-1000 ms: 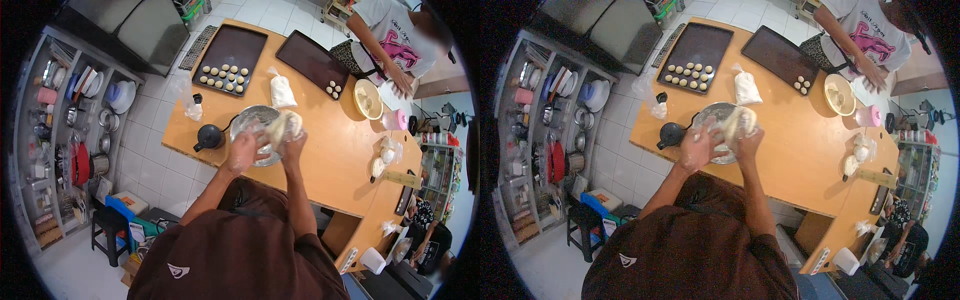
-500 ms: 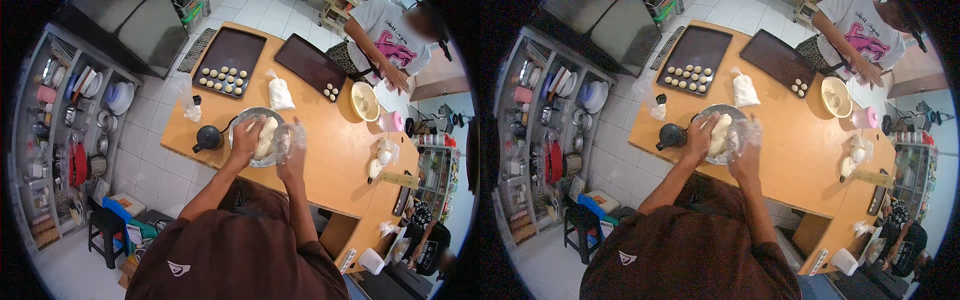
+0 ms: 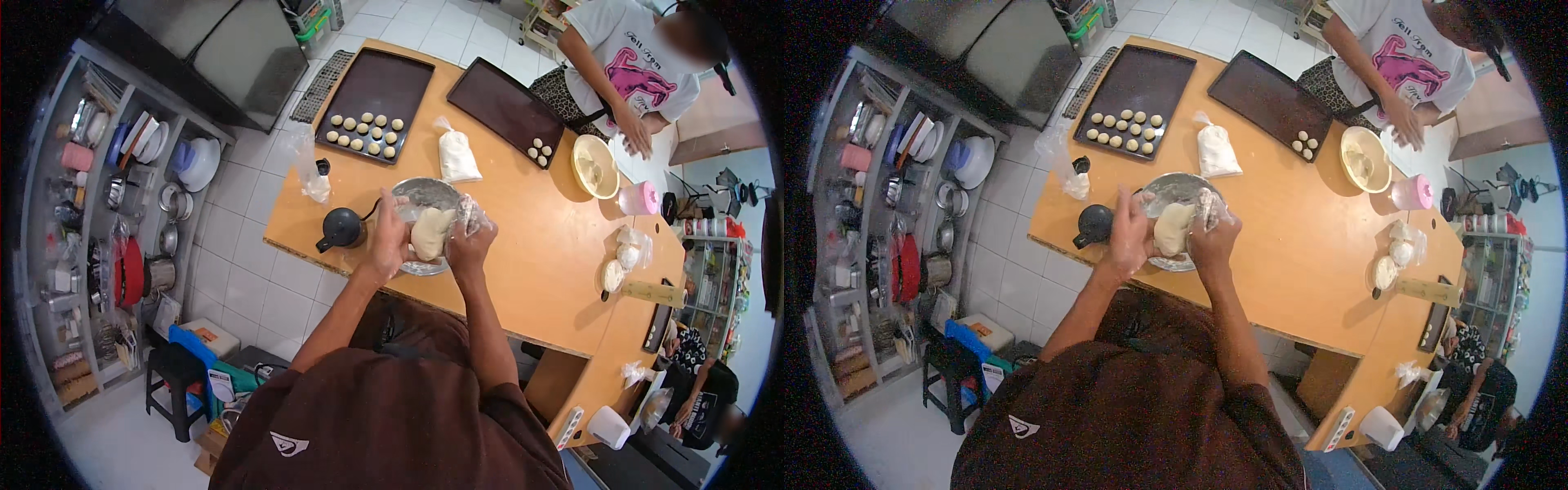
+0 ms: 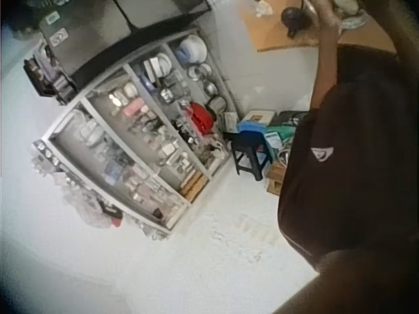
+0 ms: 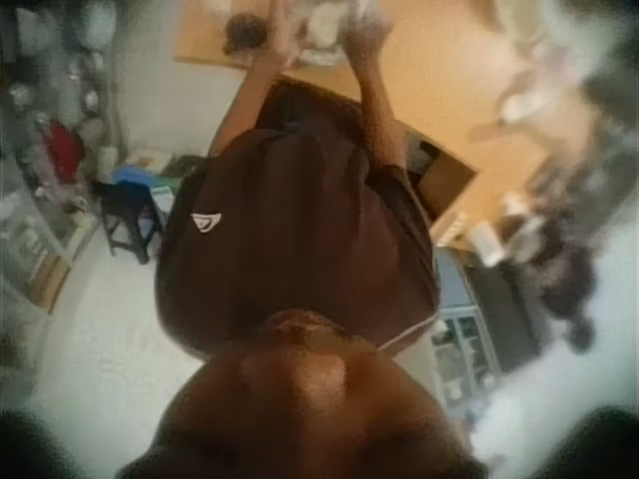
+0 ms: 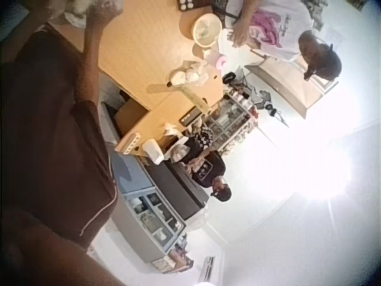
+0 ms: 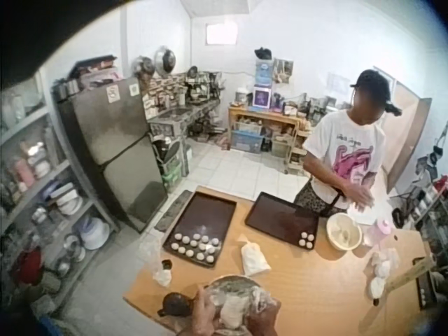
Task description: The person kneads dough inside a metal bowl and shapes it by hand.
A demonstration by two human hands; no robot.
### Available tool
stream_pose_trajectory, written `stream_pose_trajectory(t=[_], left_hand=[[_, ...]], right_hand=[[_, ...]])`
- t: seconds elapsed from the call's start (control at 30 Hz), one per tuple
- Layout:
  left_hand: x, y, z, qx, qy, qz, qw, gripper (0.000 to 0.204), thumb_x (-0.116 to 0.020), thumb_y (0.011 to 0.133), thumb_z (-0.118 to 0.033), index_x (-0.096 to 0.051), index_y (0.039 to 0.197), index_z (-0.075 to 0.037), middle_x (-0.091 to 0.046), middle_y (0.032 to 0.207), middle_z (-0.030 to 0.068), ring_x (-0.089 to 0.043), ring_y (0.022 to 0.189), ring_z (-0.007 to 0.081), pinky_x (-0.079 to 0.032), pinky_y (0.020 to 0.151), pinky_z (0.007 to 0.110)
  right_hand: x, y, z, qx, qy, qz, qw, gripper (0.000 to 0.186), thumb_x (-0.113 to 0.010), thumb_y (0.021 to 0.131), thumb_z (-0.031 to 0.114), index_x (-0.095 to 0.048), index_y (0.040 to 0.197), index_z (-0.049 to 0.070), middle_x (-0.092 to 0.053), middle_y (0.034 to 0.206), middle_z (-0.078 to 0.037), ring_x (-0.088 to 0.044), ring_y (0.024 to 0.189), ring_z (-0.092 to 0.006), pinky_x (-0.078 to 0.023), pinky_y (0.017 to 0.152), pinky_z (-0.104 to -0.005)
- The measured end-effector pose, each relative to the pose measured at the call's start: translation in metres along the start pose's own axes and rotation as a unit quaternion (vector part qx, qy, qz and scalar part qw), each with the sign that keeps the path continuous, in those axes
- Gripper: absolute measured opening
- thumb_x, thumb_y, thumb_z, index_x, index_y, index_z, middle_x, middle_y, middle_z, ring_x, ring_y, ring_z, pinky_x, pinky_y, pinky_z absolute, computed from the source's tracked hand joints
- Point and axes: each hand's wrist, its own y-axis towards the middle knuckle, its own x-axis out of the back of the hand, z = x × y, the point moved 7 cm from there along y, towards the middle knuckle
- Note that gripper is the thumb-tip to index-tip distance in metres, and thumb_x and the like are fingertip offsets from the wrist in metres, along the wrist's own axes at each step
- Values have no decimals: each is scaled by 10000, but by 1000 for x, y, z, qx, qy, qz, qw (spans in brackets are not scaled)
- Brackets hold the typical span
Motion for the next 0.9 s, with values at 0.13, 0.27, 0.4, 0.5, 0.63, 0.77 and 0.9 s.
stream_pose_trajectory(t=[0.13,0.27,0.4,0.5,0.63,0.77,0.9], left_hand=[[5,-2,-10,-386,478,-55,787,949,-472,886,-708,-268,1462,18,-471,1371,193,-509,1237,331,-370,1075,424],[-27,-9,-27,-350,250,76,900,766,-531,927,-562,-450,1372,56,-551,1307,149,-489,1249,240,-328,1099,376],[-15,3,-26,-267,189,-8,945,459,-590,952,-336,-594,1184,60,-637,1111,89,-584,1013,141,-445,908,288],[0,16,-18,-179,186,-76,963,347,-618,951,-280,-677,1009,57,-669,890,43,-612,805,92,-482,726,251],[5,18,-19,-115,191,-94,970,375,-595,970,-317,-677,821,17,-605,669,-23,-533,587,62,-422,531,256],[14,26,-30,-156,193,-133,959,364,-574,980,-339,-639,810,-23,-607,703,18,-540,611,82,-430,552,275],[-19,16,-36,-286,460,-156,826,327,-640,922,-290,-554,846,16,-594,745,205,-559,690,296,-452,681,408]], right_hand=[[-1,-17,22,90,-109,-107,984,177,-572,880,93,-673,941,-40,-688,829,-167,-655,767,-283,-489,687,-368],[-18,-25,2,-139,146,46,978,395,-555,923,254,-567,1174,-51,-639,1010,-248,-608,966,-375,-435,901,-466],[-34,-30,35,-178,6,354,918,899,-540,851,623,-374,1393,-75,-411,1386,-350,-391,1306,-469,-250,1071,-588],[-35,-33,29,-149,-68,408,898,979,-587,789,640,-338,1419,-66,-342,1427,-346,-304,1341,-478,-158,1065,-626],[-13,-18,40,-111,-123,426,890,1097,-650,706,664,-291,1453,-55,-250,1482,-341,-186,1389,-491,-36,1057,-676],[1,-4,58,-22,-253,362,897,1224,-712,623,687,-244,1487,-43,-159,1537,-335,-69,1436,-503,86,1050,-727],[-28,-33,17,-107,-234,423,869,979,-754,643,583,-441,1320,-50,-348,1391,-347,-232,1361,-512,48,1052,-745]])
